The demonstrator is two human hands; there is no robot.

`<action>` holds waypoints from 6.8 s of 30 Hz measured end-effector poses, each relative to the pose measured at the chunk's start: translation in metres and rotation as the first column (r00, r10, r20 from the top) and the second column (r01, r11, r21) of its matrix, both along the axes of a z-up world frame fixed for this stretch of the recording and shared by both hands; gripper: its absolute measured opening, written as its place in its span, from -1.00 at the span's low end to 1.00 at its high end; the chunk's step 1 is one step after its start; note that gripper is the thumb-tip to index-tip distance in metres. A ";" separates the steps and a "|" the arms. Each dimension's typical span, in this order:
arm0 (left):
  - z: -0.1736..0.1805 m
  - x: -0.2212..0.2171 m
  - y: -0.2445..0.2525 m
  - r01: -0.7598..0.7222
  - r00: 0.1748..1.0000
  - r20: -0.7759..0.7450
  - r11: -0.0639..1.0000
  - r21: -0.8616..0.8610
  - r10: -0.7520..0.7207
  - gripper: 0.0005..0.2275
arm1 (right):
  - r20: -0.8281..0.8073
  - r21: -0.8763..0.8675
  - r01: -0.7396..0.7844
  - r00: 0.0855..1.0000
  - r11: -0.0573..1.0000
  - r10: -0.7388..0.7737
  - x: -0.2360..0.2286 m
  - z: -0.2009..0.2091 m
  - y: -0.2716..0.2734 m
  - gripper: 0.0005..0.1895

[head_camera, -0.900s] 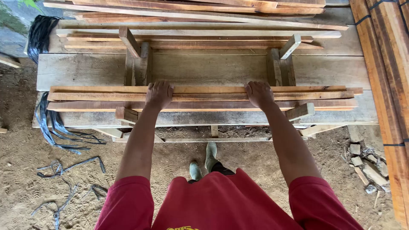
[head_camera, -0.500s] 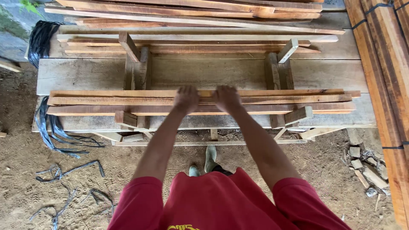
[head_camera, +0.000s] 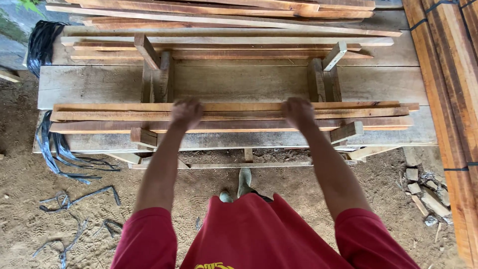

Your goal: Bundling wooden slats together using plastic strips.

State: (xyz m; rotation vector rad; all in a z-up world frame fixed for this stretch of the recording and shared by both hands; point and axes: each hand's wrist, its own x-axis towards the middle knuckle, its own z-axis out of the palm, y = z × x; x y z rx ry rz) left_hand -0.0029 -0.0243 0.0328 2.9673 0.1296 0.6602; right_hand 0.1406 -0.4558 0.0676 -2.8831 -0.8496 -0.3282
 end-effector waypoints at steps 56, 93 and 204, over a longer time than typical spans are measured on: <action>-0.014 -0.092 0.257 -0.195 0.981 0.032 0.980 0.050 0.194 -0.68 | -0.237 -0.041 0.079 0.968 0.996 -0.086 -0.127 0.023 0.357 -0.42; -0.001 -0.099 0.255 -0.067 0.998 0.006 0.993 -0.096 0.068 -0.75 | 0.009 0.069 -0.139 0.990 0.988 0.138 -0.142 0.041 0.356 -0.57; 0.000 -0.186 0.391 0.078 0.997 -0.008 0.967 -0.241 -0.082 -0.54 | -0.352 -0.171 -0.335 0.899 0.927 0.260 -0.246 0.063 0.607 0.20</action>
